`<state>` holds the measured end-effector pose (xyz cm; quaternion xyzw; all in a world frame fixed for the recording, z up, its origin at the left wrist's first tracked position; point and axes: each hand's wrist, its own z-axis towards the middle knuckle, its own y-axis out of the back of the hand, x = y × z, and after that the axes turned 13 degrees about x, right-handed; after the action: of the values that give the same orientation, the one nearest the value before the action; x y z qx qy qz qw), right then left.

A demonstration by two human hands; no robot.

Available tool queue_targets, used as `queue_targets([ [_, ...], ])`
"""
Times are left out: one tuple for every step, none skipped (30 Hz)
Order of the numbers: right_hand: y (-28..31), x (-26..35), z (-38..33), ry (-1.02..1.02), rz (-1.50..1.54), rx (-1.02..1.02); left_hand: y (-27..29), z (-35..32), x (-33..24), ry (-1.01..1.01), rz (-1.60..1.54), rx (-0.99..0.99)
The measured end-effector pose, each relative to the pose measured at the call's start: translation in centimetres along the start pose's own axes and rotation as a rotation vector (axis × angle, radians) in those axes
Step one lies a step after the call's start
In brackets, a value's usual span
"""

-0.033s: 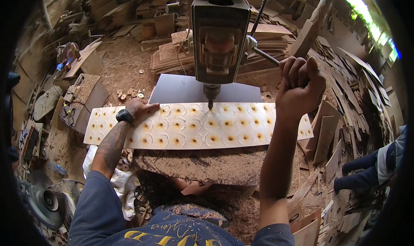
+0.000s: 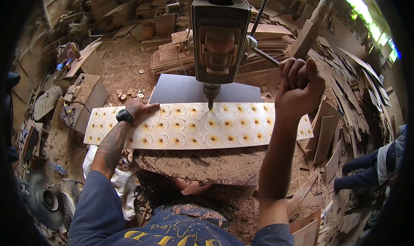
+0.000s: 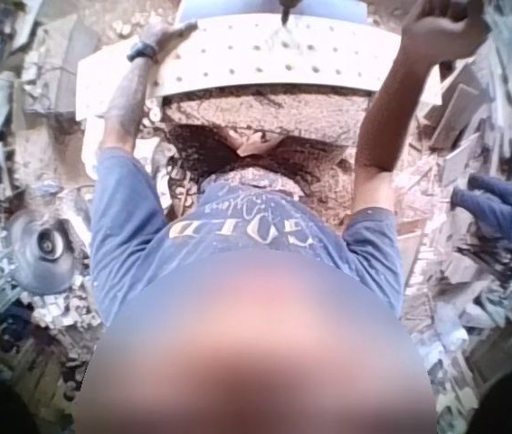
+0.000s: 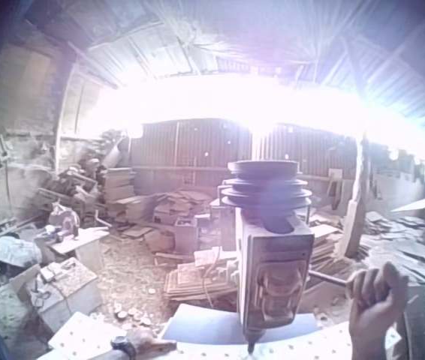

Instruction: The person uses a drill press to cut multiple circular holes in a rectangular board. They hold the board with one hand and operate the drill press lever with the other, systematically drilling holes in a grid pattern. After completing the first board, they replace it with a second board and continue drilling holes.

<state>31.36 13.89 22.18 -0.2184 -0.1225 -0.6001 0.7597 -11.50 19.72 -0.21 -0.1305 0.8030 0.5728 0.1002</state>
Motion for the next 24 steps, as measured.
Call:
queue_targets([
  [0.0, -0.1, -0.3, 0.003, 0.008, 0.000, 0.0, 0.0, 0.0, 0.000, 0.014, -0.008],
  [-0.1, -0.1, -0.5, 0.006, 0.005, -0.013, -0.1, 0.1, 0.1, 0.000, 0.028, -0.017],
  [-0.1, -0.2, -0.6, 0.008, 0.002, -0.027, -0.1, 0.3, 0.2, 0.008, 0.030, -0.013],
  [0.0, -0.2, -0.7, 0.010, 0.001, -0.011, -0.1, 0.6, 0.4, 0.017, 0.032, -0.009],
  [0.0, -0.3, -0.8, 0.011, 0.000, 0.005, -0.2, 0.8, 0.6, 0.028, 0.034, 0.008],
  [0.0, -0.4, -0.8, 0.029, 0.000, -0.004, 0.0, 1.5, 0.7, 0.019, 0.031, -0.013],
  [0.0, -0.4, -0.9, 0.028, -0.008, 0.004, -0.1, 1.8, 1.0, 0.019, 0.025, -0.009],
  [-0.1, -0.5, -1.0, 0.030, -0.015, -0.012, -0.1, 2.2, 1.1, 0.018, 0.015, -0.010],
  [-0.1, -0.5, -1.1, 0.032, -0.023, -0.029, -0.1, 2.3, 1.3, 0.020, 0.029, -0.002],
  [-0.2, -0.5, -1.2, 0.034, -0.019, -0.028, -0.2, 2.4, 1.3, 0.023, 0.040, 0.000],
  [-0.2, -0.6, -1.4, 0.036, -0.015, -0.028, -0.1, 2.4, 1.3, 0.025, 0.051, 0.002],
  [-0.2, -0.5, -1.6, 0.037, -0.009, -0.045, -0.1, 2.3, 1.2, 0.022, 0.042, 0.001],
  [-0.2, -0.5, -1.7, 0.043, -0.017, -0.025, 0.0, 2.1, 1.1, 0.021, 0.032, -0.001],
  [-0.2, -0.5, -1.9, 0.048, -0.022, -0.023, 0.1, 1.9, 0.9, 0.018, 0.016, -0.011],
  [-0.1, -0.5, -2.0, 0.049, -0.022, -0.032, 0.2, 1.5, 0.7, 0.018, 0.025, -0.003],
  [-0.1, -0.6, -2.1, 0.053, -0.022, -0.015, 0.3, 1.2, 0.5, 0.016, 0.028, -0.004],
  [0.0, -0.6, -2.2, 0.053, -0.018, -0.009, 0.3, 0.8, 0.3, 0.010, 0.029, -0.006],
  [0.0, -0.6, -2.3, 0.052, -0.015, -0.017, 0.4, 0.6, 0.1, 0.012, 0.026, -0.009],
  [0.1, -0.7, -2.4, 0.052, -0.019, -0.013, 0.5, 0.5, 0.0, 0.010, 0.022, -0.013],
  [0.1, -0.7, -2.6, 0.051, -0.024, -0.022, 0.5, 0.4, -0.1, 0.009, 0.017, -0.018],
  [0.2, -0.8, -2.8, 0.048, -0.022, -0.043, 0.6, 0.4, -0.1, 0.003, 0.008, -0.017],
  [0.2, -0.9, -2.9, 0.057, -0.026, -0.030, 0.6, 0.4, -0.1, -0.003, -0.002, -0.017],
  [0.2, -1.0, -3.0, 0.063, -0.022, -0.029, 0.7, 0.4, -0.1, -0.008, -0.012, -0.016],
  [0.3, -1.1, -3.2, 0.068, -0.018, -0.046, 0.9, 0.5, -0.2, 0.013, -0.021, 0.003],
])
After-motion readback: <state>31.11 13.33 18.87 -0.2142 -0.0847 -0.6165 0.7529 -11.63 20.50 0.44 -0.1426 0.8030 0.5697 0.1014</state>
